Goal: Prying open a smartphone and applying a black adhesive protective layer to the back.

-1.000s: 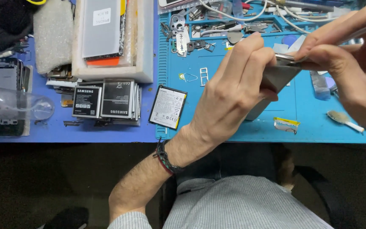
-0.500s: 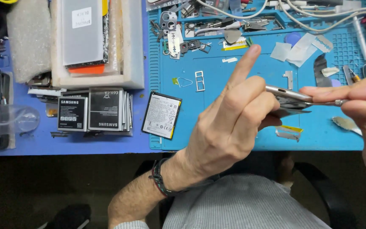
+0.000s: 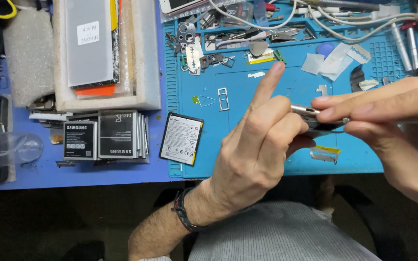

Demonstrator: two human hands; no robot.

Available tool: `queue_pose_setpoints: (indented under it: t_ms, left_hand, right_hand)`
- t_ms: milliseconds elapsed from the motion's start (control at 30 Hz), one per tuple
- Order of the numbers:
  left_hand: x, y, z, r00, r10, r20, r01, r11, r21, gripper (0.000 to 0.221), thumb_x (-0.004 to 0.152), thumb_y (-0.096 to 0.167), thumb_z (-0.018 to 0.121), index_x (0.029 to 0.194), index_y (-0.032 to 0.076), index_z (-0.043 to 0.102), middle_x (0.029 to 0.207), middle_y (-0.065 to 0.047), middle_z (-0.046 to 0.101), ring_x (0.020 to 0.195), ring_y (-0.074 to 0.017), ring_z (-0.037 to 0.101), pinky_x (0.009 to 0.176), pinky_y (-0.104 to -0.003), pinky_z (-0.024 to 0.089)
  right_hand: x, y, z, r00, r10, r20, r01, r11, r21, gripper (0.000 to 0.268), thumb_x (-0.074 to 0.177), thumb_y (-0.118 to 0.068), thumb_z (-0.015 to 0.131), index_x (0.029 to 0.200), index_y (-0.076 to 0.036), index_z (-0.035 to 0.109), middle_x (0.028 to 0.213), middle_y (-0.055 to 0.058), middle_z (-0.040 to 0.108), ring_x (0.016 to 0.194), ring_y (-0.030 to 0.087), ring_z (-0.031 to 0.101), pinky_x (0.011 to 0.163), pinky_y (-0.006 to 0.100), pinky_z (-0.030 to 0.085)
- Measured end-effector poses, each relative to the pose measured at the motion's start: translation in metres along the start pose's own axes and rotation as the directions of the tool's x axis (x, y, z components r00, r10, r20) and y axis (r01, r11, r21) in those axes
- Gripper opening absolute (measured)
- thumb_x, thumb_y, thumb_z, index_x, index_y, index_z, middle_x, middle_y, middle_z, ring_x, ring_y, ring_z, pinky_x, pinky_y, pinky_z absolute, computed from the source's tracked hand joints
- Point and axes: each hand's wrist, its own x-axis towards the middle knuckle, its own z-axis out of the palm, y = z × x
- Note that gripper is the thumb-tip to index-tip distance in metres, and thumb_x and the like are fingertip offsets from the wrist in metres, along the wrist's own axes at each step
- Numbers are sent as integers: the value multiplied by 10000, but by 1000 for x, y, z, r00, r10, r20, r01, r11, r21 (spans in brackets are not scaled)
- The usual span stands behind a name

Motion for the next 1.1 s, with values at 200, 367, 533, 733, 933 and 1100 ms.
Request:
queue_pose_setpoints:
  t_ms: [200,367,533,733,933,1100]
  left_hand:
    - [0,-1,5,999,-14,-36,15,999,49,93,1102,-43,643,1134,-75,562,1167,-193,516,1223,-506,725,1195,-578,634]
    - [-5,0,7,998,-65,-3,65,996,64,175,1144,104,571,1206,-56,535,1238,-188,527,1338,-576,687,1212,-537,636]
    - [-2,1,5,999,-45,-15,46,998,37,127,1136,54,567,1167,-65,532,1206,-194,514,1296,-567,700,1227,-574,611]
    - [-2,1,8,998,-57,-18,57,998,37,167,1101,-111,670,1201,-77,540,1214,-193,517,1324,-552,683,1259,-569,576]
    - [1,-1,8,999,-53,-13,52,998,-24,151,1107,-126,643,1198,-92,527,1227,-196,480,1198,-438,704,1284,-643,559]
    - [0,-5,8,998,-65,10,65,997,-41,240,1084,-181,695,1187,-76,506,1238,-193,474,1227,-428,684,1302,-636,535]
  right_hand:
    - [15,-11,4,999,48,-14,-49,998,-35,223,1088,-19,541,1015,126,694,1127,253,731,1189,361,791,1191,437,632]
    - [0,23,-12,995,89,44,-88,996,-33,200,1124,-103,490,1039,25,618,1283,235,763,1213,304,800,1128,353,617]
    - [0,8,-15,999,28,17,-27,998,-58,102,1158,-13,461,1142,73,513,1184,251,721,1267,408,819,1176,429,646]
    - [33,-37,2,996,41,75,-34,996,-87,181,1023,-29,620,984,88,753,1087,214,790,1172,309,815,1076,357,625]
    - [17,1,-3,993,100,58,-96,993,-75,191,1060,-69,590,1029,67,720,1218,223,762,1277,326,771,1160,389,597]
    - [-1,17,-13,997,74,-14,-74,996,-44,167,1169,-15,527,1038,69,587,1217,223,735,1325,381,791,1217,425,620]
